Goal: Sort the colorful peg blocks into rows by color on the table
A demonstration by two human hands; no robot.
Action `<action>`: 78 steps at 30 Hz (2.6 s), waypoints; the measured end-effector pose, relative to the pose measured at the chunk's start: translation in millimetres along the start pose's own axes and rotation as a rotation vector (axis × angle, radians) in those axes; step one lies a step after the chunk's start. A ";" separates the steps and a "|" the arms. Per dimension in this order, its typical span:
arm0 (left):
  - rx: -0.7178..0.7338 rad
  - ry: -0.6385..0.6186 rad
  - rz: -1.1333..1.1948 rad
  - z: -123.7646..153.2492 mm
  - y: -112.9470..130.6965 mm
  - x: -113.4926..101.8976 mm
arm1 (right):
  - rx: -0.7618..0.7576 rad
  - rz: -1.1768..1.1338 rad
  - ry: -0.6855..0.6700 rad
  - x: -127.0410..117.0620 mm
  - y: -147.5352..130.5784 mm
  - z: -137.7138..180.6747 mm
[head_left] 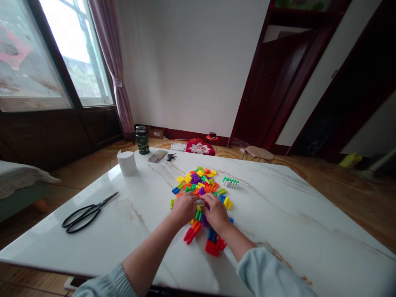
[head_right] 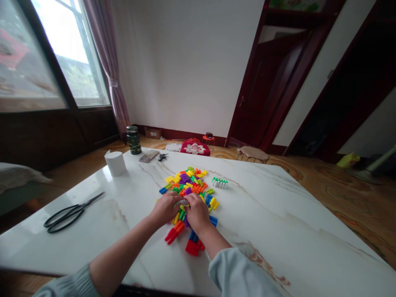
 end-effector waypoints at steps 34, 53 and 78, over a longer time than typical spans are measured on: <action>-0.181 -0.218 0.044 15.8 4.2 18.3 | 0.727 0.176 0.408 -50.1 223.6 2.8; -0.170 -0.286 -0.044 18.3 1.4 26.5 | 0.552 -0.103 0.555 -66.1 221.1 0.8; 0.096 -0.097 0.053 10.5 17.6 44.6 | 0.479 -0.553 0.155 -48.2 50.3 15.3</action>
Point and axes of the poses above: each hand's wrist, its own z-axis away from the middle knuckle, its own x-axis out of the palm, y = z × x, the point moved 10 cm from there along -z, towards the middle knuckle, and after that the axes turned 2 degrees about -y, right-handed, at the moved point
